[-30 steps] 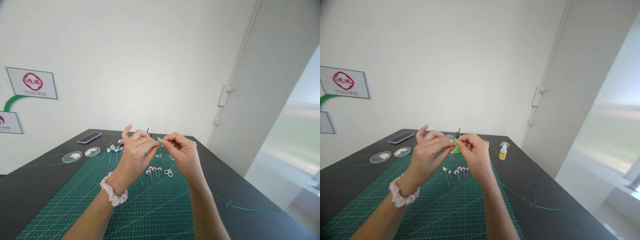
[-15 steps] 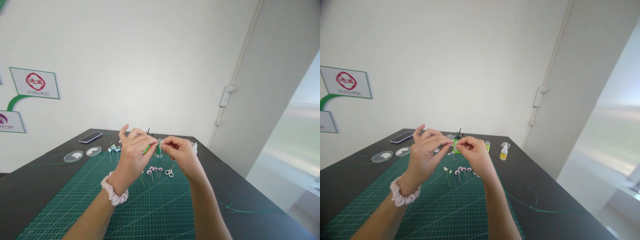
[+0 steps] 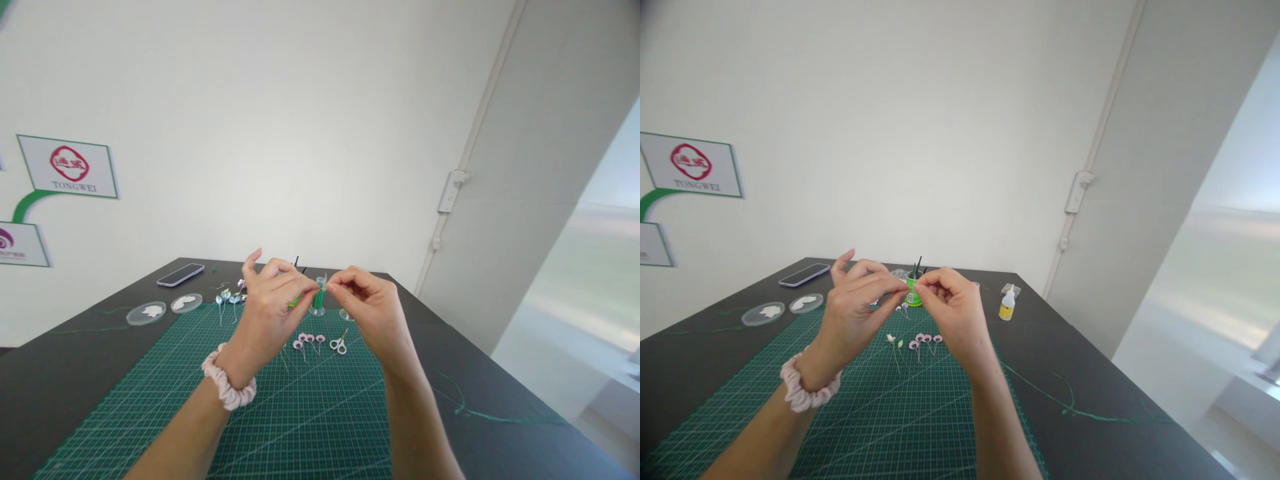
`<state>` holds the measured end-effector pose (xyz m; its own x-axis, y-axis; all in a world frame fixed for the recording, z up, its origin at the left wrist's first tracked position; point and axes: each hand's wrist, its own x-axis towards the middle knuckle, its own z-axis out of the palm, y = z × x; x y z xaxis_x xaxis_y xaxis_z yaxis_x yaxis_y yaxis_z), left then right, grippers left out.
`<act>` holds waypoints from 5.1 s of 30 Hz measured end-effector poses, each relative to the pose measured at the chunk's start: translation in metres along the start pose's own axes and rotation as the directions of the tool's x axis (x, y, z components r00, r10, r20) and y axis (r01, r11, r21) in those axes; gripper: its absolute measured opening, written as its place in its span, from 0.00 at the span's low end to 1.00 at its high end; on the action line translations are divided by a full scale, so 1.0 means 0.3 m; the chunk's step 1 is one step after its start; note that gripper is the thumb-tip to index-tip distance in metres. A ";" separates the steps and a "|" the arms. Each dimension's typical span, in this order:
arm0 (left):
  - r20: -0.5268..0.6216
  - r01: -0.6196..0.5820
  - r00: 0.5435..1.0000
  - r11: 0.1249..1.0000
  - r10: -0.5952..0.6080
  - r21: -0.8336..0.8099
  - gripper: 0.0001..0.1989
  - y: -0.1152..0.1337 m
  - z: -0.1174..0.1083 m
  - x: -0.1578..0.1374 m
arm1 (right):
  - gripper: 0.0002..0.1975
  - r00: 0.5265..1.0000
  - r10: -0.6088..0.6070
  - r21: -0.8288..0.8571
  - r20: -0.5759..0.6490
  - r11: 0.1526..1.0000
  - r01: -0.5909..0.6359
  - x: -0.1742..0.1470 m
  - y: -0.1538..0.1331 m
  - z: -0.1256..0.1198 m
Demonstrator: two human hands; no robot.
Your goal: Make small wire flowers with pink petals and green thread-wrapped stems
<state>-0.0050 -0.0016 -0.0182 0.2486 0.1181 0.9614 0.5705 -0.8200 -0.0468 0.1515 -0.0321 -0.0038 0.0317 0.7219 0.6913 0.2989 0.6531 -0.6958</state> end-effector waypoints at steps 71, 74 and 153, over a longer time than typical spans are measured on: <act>0.203 0.446 0.895 0.818 -0.398 -0.362 0.05 0.010 -0.032 0.027 | 0.07 0.953 0.133 0.276 0.272 0.938 -0.210 0.022 0.057 0.027; 0.072 0.389 0.921 0.891 -0.383 -0.236 0.05 0.008 -0.023 0.028 | 0.07 0.953 0.092 0.212 0.289 0.964 -0.158 0.014 0.036 0.040; -0.025 0.151 0.988 0.984 -0.154 -0.092 0.06 -0.004 -0.016 0.019 | 0.10 0.921 0.082 0.126 0.380 0.982 -0.139 0.008 0.047 0.019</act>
<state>-0.0081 -0.0027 -0.0114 0.1384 0.2294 0.9634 0.5268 -0.8408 0.1245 0.1503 -0.0198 -0.0132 -0.3086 0.8055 0.5060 0.1687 0.5699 -0.8042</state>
